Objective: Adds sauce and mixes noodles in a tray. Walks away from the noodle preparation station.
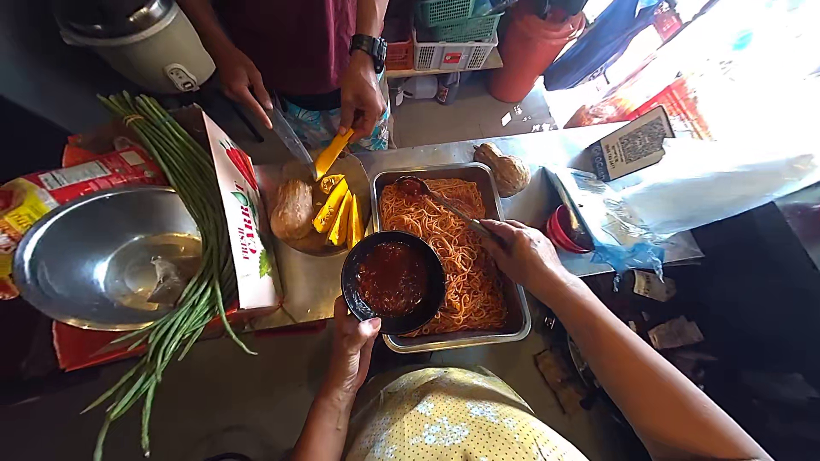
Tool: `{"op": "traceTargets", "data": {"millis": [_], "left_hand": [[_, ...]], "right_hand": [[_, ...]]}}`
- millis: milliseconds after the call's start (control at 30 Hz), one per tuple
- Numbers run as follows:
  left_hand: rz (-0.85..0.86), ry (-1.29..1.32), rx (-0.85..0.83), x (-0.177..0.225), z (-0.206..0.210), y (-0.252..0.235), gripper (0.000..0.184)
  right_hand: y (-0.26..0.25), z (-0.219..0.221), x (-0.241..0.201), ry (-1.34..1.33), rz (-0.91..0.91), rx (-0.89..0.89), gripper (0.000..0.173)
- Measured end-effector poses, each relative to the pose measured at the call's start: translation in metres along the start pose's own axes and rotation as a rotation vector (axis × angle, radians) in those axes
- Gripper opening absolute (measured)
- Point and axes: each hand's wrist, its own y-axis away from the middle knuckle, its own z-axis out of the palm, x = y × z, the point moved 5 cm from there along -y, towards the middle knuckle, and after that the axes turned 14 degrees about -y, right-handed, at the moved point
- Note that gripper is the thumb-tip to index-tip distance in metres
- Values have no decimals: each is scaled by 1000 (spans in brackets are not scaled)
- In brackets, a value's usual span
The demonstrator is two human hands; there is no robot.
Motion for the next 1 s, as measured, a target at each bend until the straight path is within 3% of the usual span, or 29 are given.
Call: {"op": "traceTargets", "data": {"millis": [133, 367, 500, 700, 867, 1000], "left_hand": [[9, 2, -4, -1, 0, -1, 97], [15, 28, -13, -6, 9, -5, 95], [20, 13, -15, -7, 14, -10, 93], [-12, -34, -9, -7, 24, -13, 88], [-17, -51, -14, -8, 27, -16, 85], [-12, -41, 0, -7, 25, -16, 80]], "right_hand": [[19, 4, 4, 68, -191, 92, 36], [78, -11, 30, 82, -173, 186, 39], [104, -26, 41, -87, -121, 225, 39], [135, -48, 8, -283, -235, 225, 38], [132, -30, -6, 29, -391, 225, 36], [123, -22, -6, 168, -402, 196, 38]]}}
